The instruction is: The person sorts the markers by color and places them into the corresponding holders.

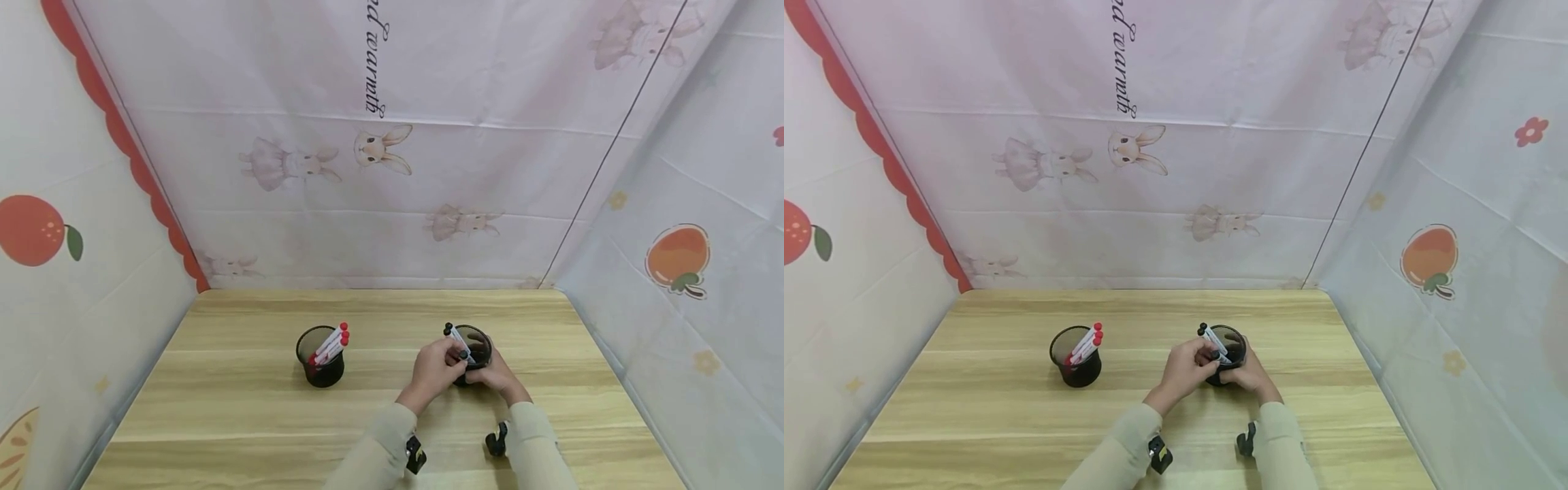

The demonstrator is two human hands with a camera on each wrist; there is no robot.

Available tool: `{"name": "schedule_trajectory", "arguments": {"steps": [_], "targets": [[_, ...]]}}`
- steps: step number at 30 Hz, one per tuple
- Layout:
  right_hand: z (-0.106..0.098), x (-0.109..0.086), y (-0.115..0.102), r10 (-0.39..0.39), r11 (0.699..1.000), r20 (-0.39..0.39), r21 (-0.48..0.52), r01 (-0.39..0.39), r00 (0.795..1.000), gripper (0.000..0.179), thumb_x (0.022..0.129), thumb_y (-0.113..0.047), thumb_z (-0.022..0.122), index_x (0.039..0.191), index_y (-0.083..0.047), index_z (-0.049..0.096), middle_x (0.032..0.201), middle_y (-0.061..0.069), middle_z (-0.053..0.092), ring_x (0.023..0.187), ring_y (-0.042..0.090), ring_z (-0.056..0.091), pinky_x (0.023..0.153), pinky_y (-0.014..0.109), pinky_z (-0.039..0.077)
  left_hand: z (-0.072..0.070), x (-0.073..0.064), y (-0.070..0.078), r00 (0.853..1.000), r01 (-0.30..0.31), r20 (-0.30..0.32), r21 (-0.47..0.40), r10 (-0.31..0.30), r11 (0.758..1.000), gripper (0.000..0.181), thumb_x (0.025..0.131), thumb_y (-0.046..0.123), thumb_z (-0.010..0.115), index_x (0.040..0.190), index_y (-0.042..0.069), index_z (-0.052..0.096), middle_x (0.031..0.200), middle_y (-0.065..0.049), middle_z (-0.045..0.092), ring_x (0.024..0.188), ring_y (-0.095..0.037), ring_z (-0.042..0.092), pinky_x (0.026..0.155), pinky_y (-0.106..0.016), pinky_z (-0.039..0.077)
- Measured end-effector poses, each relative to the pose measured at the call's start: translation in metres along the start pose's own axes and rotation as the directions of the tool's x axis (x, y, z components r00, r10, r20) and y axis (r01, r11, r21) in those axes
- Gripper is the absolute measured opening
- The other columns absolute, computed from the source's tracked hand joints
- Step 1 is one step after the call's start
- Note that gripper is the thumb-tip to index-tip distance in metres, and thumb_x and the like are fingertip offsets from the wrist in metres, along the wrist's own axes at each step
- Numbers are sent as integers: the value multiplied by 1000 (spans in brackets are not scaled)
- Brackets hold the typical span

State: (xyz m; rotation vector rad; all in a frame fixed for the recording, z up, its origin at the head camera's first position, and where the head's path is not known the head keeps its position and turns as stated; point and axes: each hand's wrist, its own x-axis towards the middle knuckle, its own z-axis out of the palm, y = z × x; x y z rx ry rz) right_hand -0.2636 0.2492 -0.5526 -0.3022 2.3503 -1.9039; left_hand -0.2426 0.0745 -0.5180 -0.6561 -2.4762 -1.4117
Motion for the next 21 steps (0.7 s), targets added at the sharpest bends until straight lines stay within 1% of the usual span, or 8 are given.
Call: {"name": "schedule_trajectory", "arguments": {"steps": [5,9,12,17,21], "targets": [[0,0,1,-9,1000,12,-7,9,1000,90,58,14,71,136,7,29,121,28,47,104,32,50,91,44,39,0,-2,-1,999,31,26,14,-31,999,18,79,10,74,96,12,67,81,7,64,66,3,56,59,-13,46],[-1,0,0,-18,1000,16,-8,18,1000,91,58,14,72,137,7,29,121,28,48,103,31,51,89,42,40,0,-2,-1,1000,27,12,15,-28,1000,17,79,11,73,95,13,68,80,8,64,65,4,56,59,-13,46],[-1,-1,-1,-18,1000,13,-14,18,1000,91,58,14,72,137,8,29,123,29,47,103,32,51,87,38,41,-1,-3,-1,1000,19,8,7,-19,1000,17,79,11,73,95,12,67,80,6,64,65,3,56,59,-13,46],[2,-2,-2,-5,1000,15,-15,5,1000,89,60,16,70,138,9,27,126,30,44,107,35,48,87,33,41,-4,-5,-2,999,49,6,-8,-49,999,21,79,10,74,98,10,66,81,5,64,66,2,57,60,-13,46],[3,-3,-5,-6,1000,-1,-14,6,1000,90,58,16,69,138,8,28,126,30,44,109,36,48,88,35,40,-6,-5,-3,999,51,-4,-12,-51,999,22,79,11,73,99,8,65,82,6,64,68,-1,59,61,-14,47]]}}
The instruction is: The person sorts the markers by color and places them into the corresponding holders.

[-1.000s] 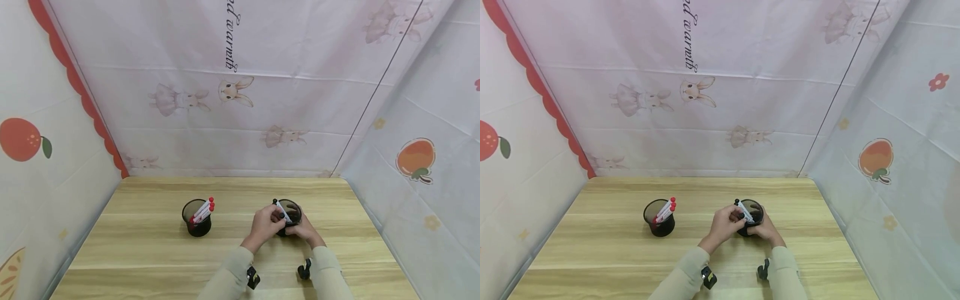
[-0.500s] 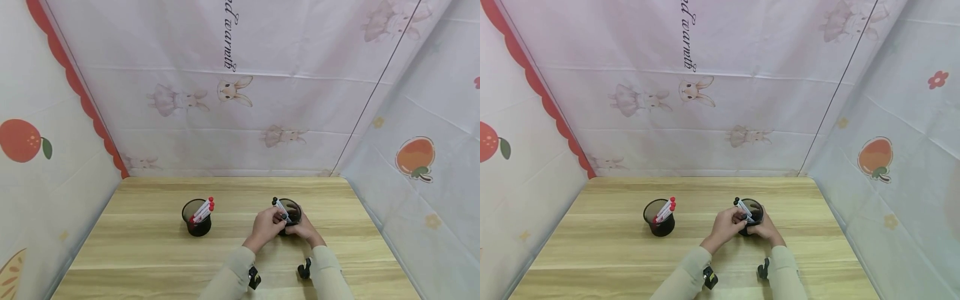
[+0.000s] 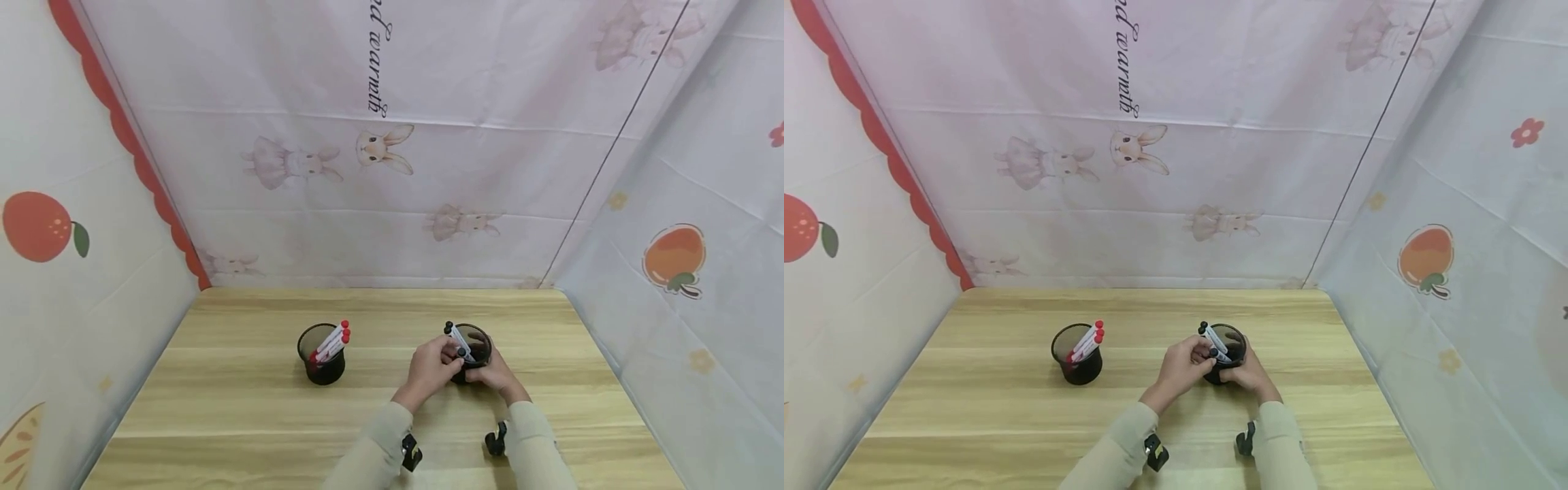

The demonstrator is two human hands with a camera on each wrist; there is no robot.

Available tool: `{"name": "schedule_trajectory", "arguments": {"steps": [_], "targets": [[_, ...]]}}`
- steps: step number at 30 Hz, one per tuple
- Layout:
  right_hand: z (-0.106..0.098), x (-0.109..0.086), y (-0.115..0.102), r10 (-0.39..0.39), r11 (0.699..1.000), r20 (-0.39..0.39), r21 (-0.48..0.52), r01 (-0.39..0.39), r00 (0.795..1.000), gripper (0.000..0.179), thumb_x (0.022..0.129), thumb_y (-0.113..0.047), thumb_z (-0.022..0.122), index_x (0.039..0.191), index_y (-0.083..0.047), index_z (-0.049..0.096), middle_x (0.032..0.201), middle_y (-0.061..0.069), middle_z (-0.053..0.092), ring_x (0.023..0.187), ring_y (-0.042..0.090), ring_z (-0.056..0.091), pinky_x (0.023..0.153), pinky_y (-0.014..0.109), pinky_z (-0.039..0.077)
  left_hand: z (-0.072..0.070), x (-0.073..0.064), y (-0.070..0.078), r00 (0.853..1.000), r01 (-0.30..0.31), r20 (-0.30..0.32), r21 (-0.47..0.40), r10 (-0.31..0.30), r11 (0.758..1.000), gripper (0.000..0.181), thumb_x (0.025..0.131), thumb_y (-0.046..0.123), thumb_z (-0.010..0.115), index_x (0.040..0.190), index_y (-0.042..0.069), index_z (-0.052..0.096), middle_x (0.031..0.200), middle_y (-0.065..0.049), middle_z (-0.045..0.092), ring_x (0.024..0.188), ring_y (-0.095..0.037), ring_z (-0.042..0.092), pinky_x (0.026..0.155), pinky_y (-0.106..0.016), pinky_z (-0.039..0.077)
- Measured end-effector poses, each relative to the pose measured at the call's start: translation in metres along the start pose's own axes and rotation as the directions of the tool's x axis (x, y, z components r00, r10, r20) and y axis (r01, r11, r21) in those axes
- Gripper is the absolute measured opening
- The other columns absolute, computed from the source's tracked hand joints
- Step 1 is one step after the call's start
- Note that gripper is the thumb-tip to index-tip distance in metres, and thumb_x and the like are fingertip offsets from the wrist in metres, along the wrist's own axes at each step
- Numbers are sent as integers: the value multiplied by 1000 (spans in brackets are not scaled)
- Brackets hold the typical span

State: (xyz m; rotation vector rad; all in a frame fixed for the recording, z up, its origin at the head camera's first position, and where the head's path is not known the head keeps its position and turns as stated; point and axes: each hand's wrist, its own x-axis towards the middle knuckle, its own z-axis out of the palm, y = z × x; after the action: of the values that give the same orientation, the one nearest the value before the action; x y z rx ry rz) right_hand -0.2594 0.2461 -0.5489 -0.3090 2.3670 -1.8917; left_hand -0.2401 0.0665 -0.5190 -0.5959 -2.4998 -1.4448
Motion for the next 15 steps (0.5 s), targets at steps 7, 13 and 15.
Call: {"name": "schedule_trajectory", "arguments": {"steps": [7,13,15], "targets": [[-2,-2,10,7,998,-43,-70,-10,999,98,58,15,68,142,2,19,135,33,34,122,46,35,100,54,26,-11,-5,0,1000,-21,-3,48,21,999,24,80,14,72,101,9,65,85,2,65,75,-12,62,66,-19,48],[3,-17,25,11,961,-180,-270,-60,984,89,66,18,60,142,0,16,127,34,43,117,48,41,97,55,31,-32,-22,-7,1000,1,-25,131,2,991,27,80,17,72,104,9,65,90,-1,65,77,-13,62,67,-24,48],[5,-21,23,-4,950,-235,-303,-69,972,78,69,17,57,138,1,24,116,30,50,108,44,50,93,53,38,-40,-26,-10,999,-12,-45,162,19,987,25,79,17,72,102,9,66,90,-1,65,77,-14,63,67,-25,49]]}}
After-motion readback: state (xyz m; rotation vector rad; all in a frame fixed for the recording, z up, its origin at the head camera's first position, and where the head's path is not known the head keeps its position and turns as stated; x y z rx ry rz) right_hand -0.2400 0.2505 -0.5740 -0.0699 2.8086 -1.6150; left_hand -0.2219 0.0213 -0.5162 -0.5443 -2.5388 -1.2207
